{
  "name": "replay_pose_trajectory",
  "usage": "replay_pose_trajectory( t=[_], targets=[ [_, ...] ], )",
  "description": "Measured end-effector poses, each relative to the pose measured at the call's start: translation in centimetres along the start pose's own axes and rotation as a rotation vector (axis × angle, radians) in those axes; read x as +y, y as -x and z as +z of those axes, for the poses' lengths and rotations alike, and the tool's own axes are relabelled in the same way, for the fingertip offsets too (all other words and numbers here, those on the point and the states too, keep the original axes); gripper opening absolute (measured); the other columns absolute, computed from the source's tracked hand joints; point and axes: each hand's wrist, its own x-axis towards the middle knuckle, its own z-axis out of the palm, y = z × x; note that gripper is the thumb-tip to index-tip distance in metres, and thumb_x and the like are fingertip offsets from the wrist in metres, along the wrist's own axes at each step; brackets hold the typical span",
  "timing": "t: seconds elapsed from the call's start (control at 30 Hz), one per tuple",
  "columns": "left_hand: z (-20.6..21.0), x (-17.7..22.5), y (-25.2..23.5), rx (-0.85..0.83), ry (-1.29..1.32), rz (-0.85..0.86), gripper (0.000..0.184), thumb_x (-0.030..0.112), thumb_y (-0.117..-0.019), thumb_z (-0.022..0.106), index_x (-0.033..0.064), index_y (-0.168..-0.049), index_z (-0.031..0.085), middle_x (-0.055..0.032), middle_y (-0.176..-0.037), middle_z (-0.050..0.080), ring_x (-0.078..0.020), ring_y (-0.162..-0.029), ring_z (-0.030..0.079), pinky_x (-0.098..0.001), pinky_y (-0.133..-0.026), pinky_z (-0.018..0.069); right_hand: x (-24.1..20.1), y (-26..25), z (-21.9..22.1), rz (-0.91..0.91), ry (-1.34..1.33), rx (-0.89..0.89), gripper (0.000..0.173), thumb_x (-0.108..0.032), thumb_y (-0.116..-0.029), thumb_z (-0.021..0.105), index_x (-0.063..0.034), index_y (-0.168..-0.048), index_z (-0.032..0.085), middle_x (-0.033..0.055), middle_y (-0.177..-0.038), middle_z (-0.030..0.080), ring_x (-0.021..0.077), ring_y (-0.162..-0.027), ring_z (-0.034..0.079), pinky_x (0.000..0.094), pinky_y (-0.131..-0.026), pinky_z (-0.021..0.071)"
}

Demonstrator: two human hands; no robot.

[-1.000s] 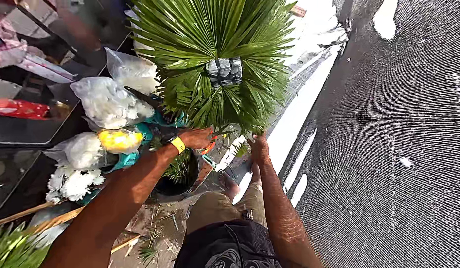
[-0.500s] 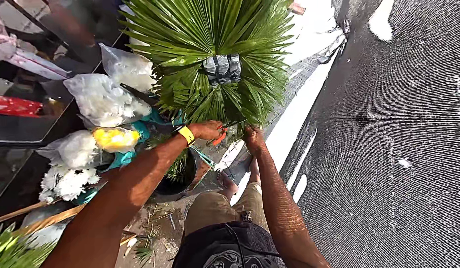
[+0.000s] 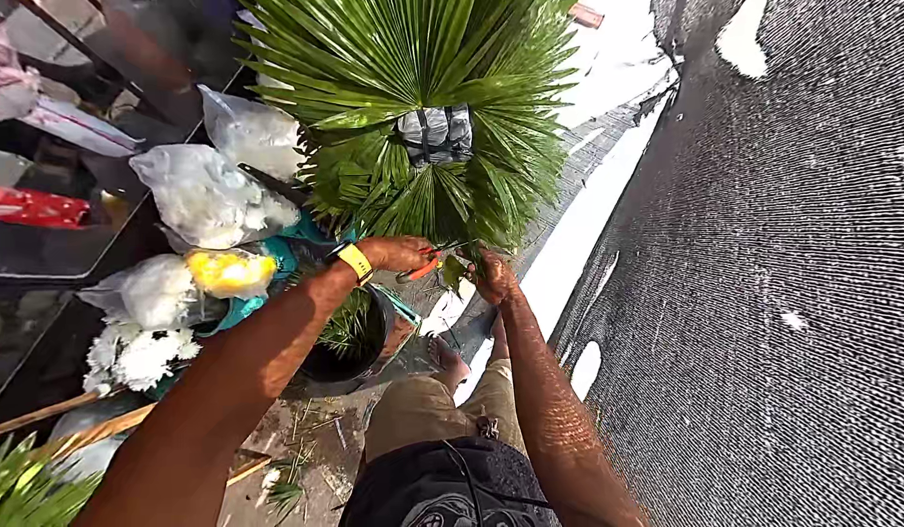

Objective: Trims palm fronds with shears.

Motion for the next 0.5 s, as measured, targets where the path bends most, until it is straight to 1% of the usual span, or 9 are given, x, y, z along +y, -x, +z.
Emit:
replay_pose_trajectory(
  t=[0.03,0.1,0.17,0.23,0.27,0.33,0.37,0.43,0.5],
  targets=[
    [-0.1,0.5,0.1,0.001,-0.001,0.002,0.039,0.021,-0.1043,0.052,0.0044,-0.140,0.056,-0.0200,-0.130,0.063,-0.0324,-0.117,0.062,-0.0540,-0.100,0.0476,0.1,-0.1,-0.1,-0.007,-0.006,0.001,0.036,-0.033,-0.1123,0.034,-0.0102,-0.122,0.060,0.0058,-0.105,0.071,0.0079,-0.066,0.060,0.0241,-0.058,0.0514],
    [0.0,0.9,-0.5,0.015,0.004,0.028,0.034,0.021,-0.1037,0.053,0.0037,-0.132,0.061,-0.0180,-0.115,0.066,-0.0283,-0.101,0.065,-0.0493,-0.089,0.0513,0.0,0.1,0.1,-0.012,-0.010,0.014,0.033,-0.027,-0.1126,0.033,-0.0095,-0.120,0.060,0.0043,-0.099,0.070,0.0078,-0.066,0.060,0.0238,-0.059,0.0518],
    [-0.2,1.3,-1.3,0.027,-0.046,0.038,0.031,0.018,-0.1016,0.057,0.0029,-0.128,0.064,-0.0194,-0.115,0.067,-0.0311,-0.102,0.065,-0.0533,-0.092,0.0504,-0.3,0.3,0.4,-0.012,-0.032,0.037,0.027,-0.020,-0.1116,0.033,-0.0097,-0.117,0.058,0.0037,-0.094,0.068,0.0079,-0.064,0.060,0.0236,-0.058,0.0524],
    [-0.7,1.6,-1.6,0.037,-0.104,0.023,0.028,0.016,-0.1000,0.062,0.0062,-0.126,0.066,-0.0176,-0.109,0.068,-0.0307,-0.095,0.066,-0.0537,-0.087,0.0524,-0.5,0.1,0.3,-0.015,-0.065,0.054,0.026,-0.019,-0.1114,0.035,-0.0102,-0.118,0.058,0.0036,-0.092,0.068,0.0079,-0.063,0.059,0.0234,-0.056,0.0516],
    [-0.8,1.7,-1.6,0.047,-0.100,0.015,0.027,0.013,-0.0986,0.065,0.0072,-0.125,0.068,-0.0158,-0.102,0.070,-0.0286,-0.087,0.067,-0.0507,-0.081,0.0545,-0.6,0.0,0.3,-0.017,-0.048,0.080,0.023,-0.019,-0.1109,0.038,-0.0104,-0.119,0.059,0.0029,-0.090,0.067,0.0076,-0.062,0.058,0.0232,-0.055,0.0508],
    [-0.7,1.6,-0.9,0.070,0.006,-0.004,0.025,0.009,-0.0966,0.068,0.0076,-0.121,0.071,-0.0115,-0.084,0.073,-0.0208,-0.063,0.065,-0.0385,-0.060,0.0536,-0.5,-0.5,0.0,-0.011,0.141,0.202,0.021,-0.019,-0.1087,0.049,-0.0076,-0.122,0.060,0.0047,-0.086,0.066,0.0101,-0.060,0.057,0.0262,-0.055,0.0514],
    [-0.4,1.4,-0.3,0.055,0.023,-0.020,0.024,0.010,-0.0988,0.066,0.0075,-0.123,0.070,-0.0109,-0.084,0.073,-0.0198,-0.062,0.065,-0.0365,-0.059,0.0545,-0.4,-0.6,-0.5,0.013,0.338,0.273,0.025,-0.021,-0.1079,0.052,-0.0047,-0.125,0.060,0.0083,-0.090,0.069,0.0138,-0.065,0.062,0.0304,-0.060,0.0547],
    [1.4,0.2,0.7,0.052,-0.092,-0.050,0.025,0.012,-0.0967,0.069,0.0065,-0.121,0.070,-0.0140,-0.090,0.073,-0.0257,-0.074,0.069,-0.0449,-0.071,0.0580,0.1,-0.2,-2.6,0.128,0.778,0.278,0.037,-0.028,-0.1035,0.061,-0.0004,-0.128,0.062,0.0187,-0.110,0.070,0.0272,-0.094,0.069,0.0456,-0.086,0.0579],
    [3.2,-2.1,1.5,-0.002,-0.169,-0.088,0.034,0.019,-0.0983,0.066,0.0020,-0.128,0.061,-0.0221,-0.110,0.067,-0.0363,-0.097,0.067,-0.0570,-0.087,0.0533,0.6,0.4,-4.5,0.225,1.045,0.179,0.058,-0.037,-0.0923,0.075,-0.0036,-0.137,0.060,0.0233,-0.133,0.063,0.0360,-0.125,0.060,0.0565,-0.108,0.0457]
  ],
)
